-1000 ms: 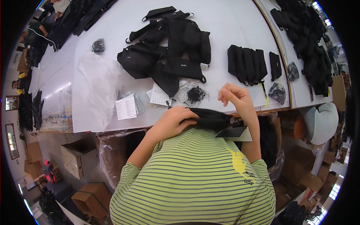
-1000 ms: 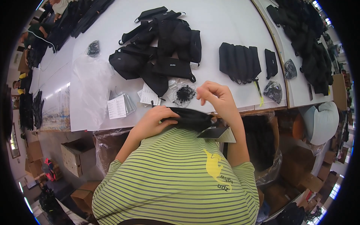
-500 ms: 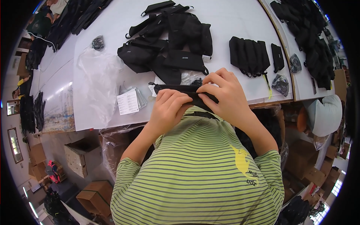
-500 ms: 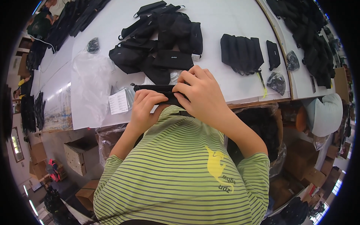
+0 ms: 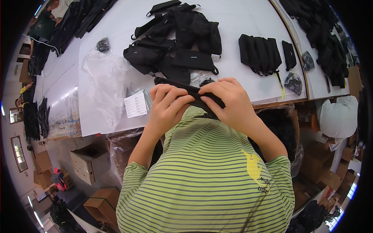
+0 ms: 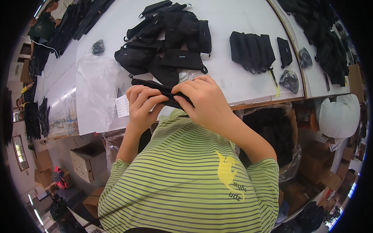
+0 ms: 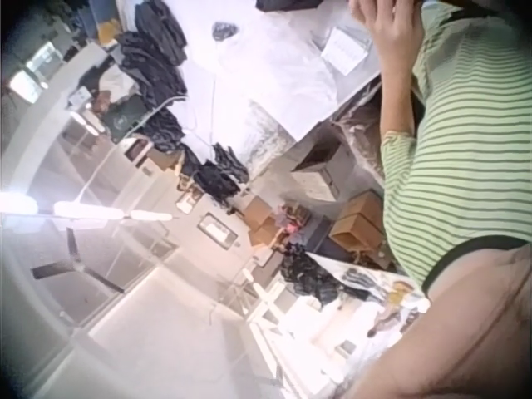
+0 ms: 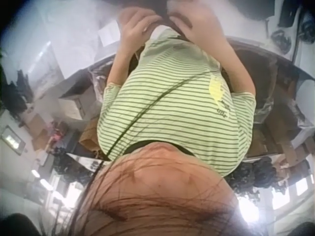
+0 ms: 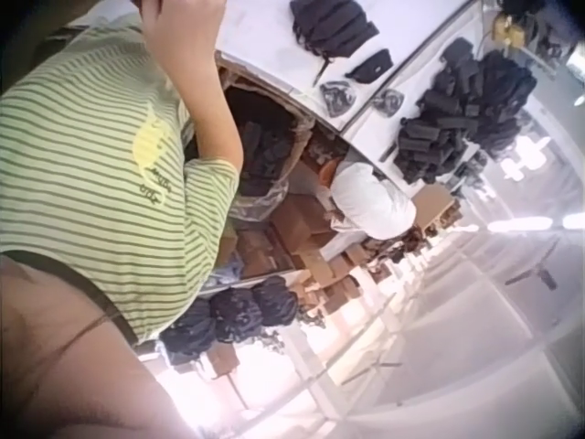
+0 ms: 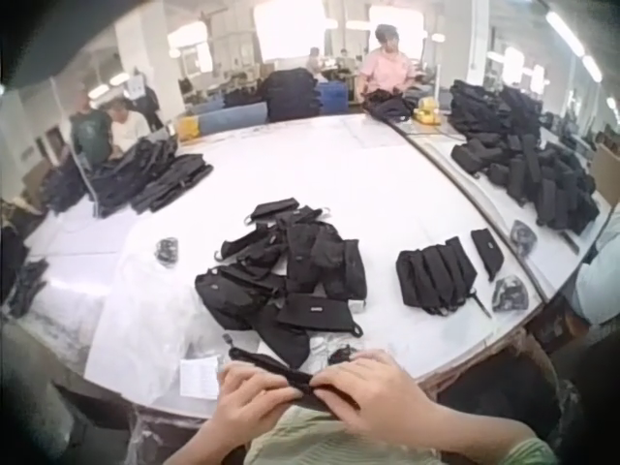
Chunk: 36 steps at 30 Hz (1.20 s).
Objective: Attaching product tags/labels to black zippered soft cases.
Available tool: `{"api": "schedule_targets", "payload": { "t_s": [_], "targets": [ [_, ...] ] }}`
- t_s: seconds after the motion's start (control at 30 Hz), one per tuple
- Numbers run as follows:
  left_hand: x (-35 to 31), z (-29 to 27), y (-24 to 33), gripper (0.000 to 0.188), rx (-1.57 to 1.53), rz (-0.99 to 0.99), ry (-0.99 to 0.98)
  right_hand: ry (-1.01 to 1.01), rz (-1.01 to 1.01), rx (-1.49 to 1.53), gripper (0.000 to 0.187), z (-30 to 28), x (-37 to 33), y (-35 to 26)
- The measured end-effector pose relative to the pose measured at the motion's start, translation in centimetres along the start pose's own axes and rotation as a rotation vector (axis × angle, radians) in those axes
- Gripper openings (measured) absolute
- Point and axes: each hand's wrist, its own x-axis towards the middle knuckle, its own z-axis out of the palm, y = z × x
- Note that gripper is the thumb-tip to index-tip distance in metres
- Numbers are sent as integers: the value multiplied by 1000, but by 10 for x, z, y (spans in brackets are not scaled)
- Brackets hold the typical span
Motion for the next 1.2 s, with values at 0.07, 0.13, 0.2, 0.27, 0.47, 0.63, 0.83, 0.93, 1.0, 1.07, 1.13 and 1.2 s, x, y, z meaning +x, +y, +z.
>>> {"api": "schedule_targets", "payload": {
  "t_s": [0.07, 0.13, 0.2, 0.27, 0.47, 0.63, 0.83, 0.93, 1.0, 1.07, 1.13, 1.2],
  "targets": [
    [1, -4, 2, 20, -6, 37, 49, 13, -29, -17, 10, -2, 1, -2],
    [3, -5, 6, 19, -28, 20, 63, 24, -59, -33, 10, -6, 3, -6],
    [5, -7, 8, 19, -51, 4, 78, 82, -146, -95, 7, -9, 6, -11],
    [7, -9, 9, 17, -86, 32, 54, 88, -163, -89, 7, -9, 5, -11],
    [7, -9, 18, 16, -87, 23, 103, 123, -174, -40, 9, -10, 2, -16],
    [5, -9, 22, 20, -76, -11, 131, 92, -137, -2, 9, -16, 1, -15],
    [-19, -11, 10, 30, -254, -215, -46, -408, 485, 830, 63, -29, -33, 48],
    [-27, -22, 14, 27, -579, -617, -470, -577, 485, 711, 74, -16, -70, 75],
    [-37, -20, 7, 27, -539, -602, -551, -594, 462, 601, 69, -8, -81, 67],
    [-36, -18, -2, 32, -551, -586, -682, -566, 553, 616, 65, 4, -82, 71],
    [-32, -17, -9, 30, -670, -517, -678, -425, 661, 610, 44, 19, -87, 76],
    [-27, -21, -17, 29, -787, -440, -671, -426, 582, 462, 38, 28, -90, 85]
  ]
}}
